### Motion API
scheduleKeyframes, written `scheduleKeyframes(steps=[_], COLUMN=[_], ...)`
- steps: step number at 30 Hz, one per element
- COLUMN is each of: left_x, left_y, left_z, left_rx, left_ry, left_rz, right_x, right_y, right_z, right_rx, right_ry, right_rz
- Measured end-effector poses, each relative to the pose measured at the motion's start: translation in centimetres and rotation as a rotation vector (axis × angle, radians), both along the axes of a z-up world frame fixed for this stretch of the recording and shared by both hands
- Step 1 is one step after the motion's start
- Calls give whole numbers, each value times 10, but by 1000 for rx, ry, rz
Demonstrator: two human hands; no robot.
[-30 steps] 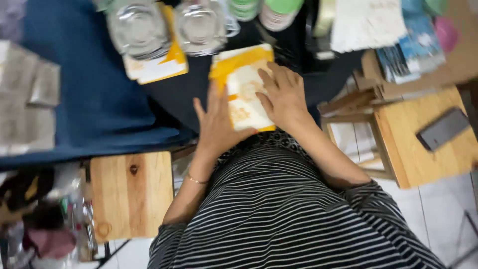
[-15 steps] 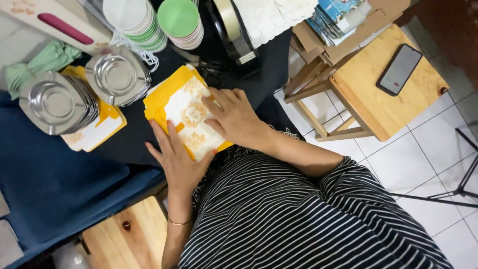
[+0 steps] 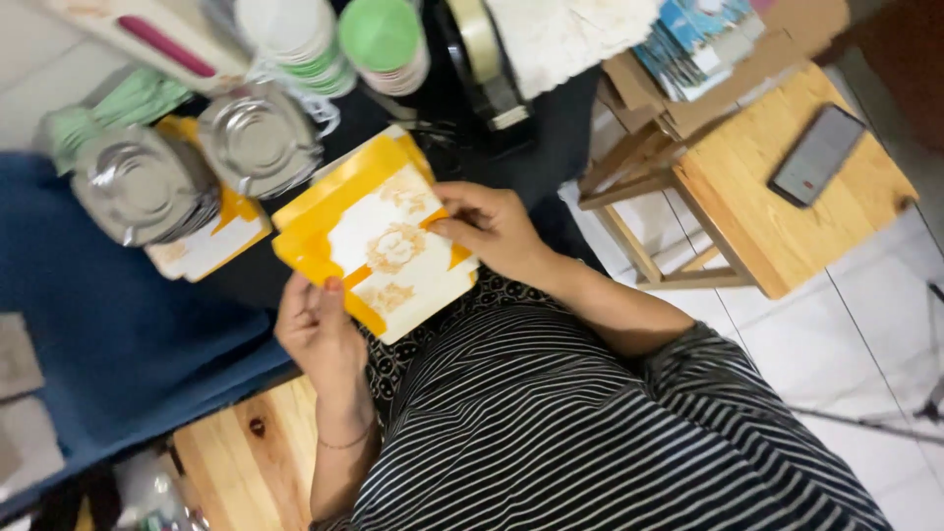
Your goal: The person assembles souvenir gift bags by placing metal souvenir plates and cardstock inserts into decorative yellow bags and securing them with tape.
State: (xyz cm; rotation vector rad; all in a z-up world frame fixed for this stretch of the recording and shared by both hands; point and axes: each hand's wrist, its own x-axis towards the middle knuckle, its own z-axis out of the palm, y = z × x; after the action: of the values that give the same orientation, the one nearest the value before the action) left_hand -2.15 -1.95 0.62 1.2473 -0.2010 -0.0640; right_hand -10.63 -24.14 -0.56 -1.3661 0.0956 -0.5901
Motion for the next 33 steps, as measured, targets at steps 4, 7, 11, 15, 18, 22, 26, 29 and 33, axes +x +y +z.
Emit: scheduleKeyframes(steps=[4,7,11,15,18,22,26,29,33], left_x=[-12,-18,-29,-42,-45,-55,-54,-54,-57], left_y=[-9,-12,-10,-23,-18,-24,-23,-22,-21], left_z=[16,28,22,23,43,54,47,50,58], left_rx=[22,16,41,14,100,113,81,82,149], left_ry=[38,48,-125,-176,-259,-303,-330,-351,-386], left_rz=[64,2,-209,-267,-229,-181,-139,-128,-103], right_x=[-8,-11,-14,-19,-19,-19,-18,-21,-20], right_y=[-2,-4,6,17,24,30,36,39,43], right_z=[6,15,52,46,65,75,78,61,44], right_rx=[-46,-58,-207,-344,-452,-561,-637,-694,-679], right_ry=[84,69,13,-90,-101,-97,-115,-116,-119], right_rz=[42,23,-48,-66,-58,-68,-72,-67,-36])
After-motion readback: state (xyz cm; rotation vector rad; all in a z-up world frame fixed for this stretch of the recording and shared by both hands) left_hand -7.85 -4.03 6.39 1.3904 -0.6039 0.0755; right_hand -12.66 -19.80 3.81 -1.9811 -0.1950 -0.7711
